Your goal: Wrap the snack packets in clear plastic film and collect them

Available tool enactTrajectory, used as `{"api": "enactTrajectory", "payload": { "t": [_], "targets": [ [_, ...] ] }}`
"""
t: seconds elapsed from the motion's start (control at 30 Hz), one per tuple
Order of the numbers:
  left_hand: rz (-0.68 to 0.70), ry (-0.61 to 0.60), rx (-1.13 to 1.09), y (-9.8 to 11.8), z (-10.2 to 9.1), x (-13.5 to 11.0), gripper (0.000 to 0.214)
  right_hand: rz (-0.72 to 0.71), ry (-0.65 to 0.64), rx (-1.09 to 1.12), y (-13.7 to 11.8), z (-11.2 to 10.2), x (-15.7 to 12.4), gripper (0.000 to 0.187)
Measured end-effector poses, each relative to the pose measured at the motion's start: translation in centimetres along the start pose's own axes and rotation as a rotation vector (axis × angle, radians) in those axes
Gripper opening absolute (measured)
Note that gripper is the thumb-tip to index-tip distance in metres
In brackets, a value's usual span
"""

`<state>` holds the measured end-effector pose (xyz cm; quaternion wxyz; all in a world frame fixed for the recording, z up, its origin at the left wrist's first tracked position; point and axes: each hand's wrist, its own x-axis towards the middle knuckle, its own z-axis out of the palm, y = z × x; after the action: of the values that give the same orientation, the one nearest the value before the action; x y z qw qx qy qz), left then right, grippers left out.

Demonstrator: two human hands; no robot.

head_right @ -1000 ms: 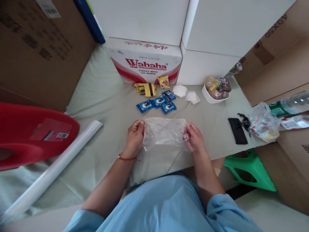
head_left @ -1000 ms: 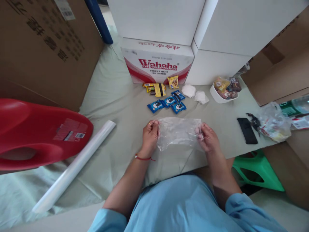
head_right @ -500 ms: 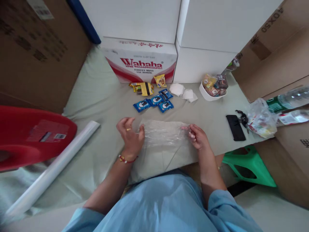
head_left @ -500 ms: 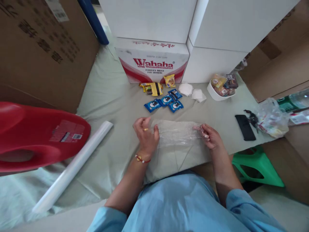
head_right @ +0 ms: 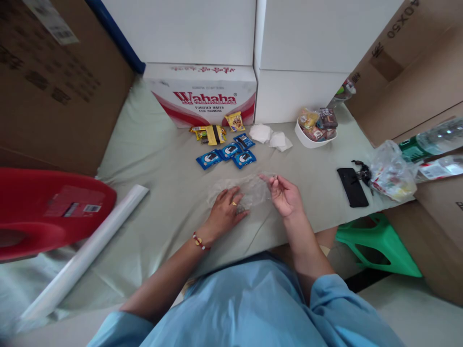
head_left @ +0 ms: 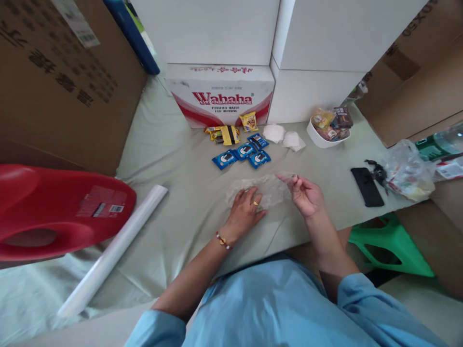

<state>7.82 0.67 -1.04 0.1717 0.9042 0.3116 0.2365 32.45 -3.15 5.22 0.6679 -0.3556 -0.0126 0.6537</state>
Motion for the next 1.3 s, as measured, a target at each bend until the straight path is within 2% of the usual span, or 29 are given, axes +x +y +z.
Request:
{"api": "enactTrajectory", "payload": {
  "t": [0.07,0.1,0.23,0.4,0.53,0.63,0.7,0.87,0.93,1.0,1.03,1.1,1.17,1.23,1.3],
  "targets": [
    [-0.021,0.031,-0.018,0.1,-0.3,0.3,0.013,0.041,0.018,0.039,-0.2,1.2,0.4,0.030],
    [-0.037,0.049,-0.040,0.2,-0.4,0.5,0.012,0.057,0.024,0.052,-0.3,1.9,0.5,0.029],
    [-0.139,0.142,-0.219,0.2,-1.0,1.0,0.023,0.023,0.011,0.002,-0.7,3.6,0.8,0.020],
    [-0.288,0.251,-0.280,-0.1,-1.1,1.2,0.025,0.019,0.001,-0.065,-1.1,3.2,0.2,0.019],
    [-0.217,0.173,-0.195,0.4,-0.9,1.1,0.019,0.063,0.014,-0.079,-1.7,2.4,-0.5,0.026],
    [-0.134,0.075,-0.090,1.2,-0.5,1.1,0.048,0.107,0.033,-0.156,-2.1,1.9,-0.7,0.031],
    [-0.122,0.019,-0.018,1.7,-0.1,1.1,0.050,0.100,0.076,-0.268,-2.1,1.3,-0.8,0.037],
    [-0.193,0.011,0.051,1.7,0.5,1.2,0.044,-0.038,0.196,-0.787,-1.2,-0.9,-1.0,0.081],
    [-0.195,0.016,0.053,1.7,0.6,1.2,0.049,-0.092,0.251,-1.012,-1.0,-1.6,-1.0,0.081],
    [-0.190,0.003,0.066,1.9,0.6,1.3,0.055,-0.149,0.278,-1.146,-1.0,-1.7,-1.0,0.065],
    [-0.189,-0.009,0.074,2.0,0.6,1.3,0.058,-0.158,0.260,-1.154,-1.2,-1.6,-1.0,0.055],
    [-0.186,-0.032,0.082,2.4,0.6,1.4,0.061,-0.103,0.165,-1.034,-1.7,-0.8,-1.3,0.043],
    [-0.177,-0.046,0.078,2.6,0.5,1.4,0.059,0.016,0.047,-0.800,-2.4,0.4,-1.8,0.045],
    [-0.170,-0.048,0.068,2.8,0.5,1.4,0.047,0.127,-0.047,-0.574,-3.0,1.7,-2.4,0.050],
    [-0.176,-0.034,0.055,2.8,0.4,1.4,0.025,0.191,-0.106,-0.430,-3.3,2.8,-2.7,0.049]
  ]
}}
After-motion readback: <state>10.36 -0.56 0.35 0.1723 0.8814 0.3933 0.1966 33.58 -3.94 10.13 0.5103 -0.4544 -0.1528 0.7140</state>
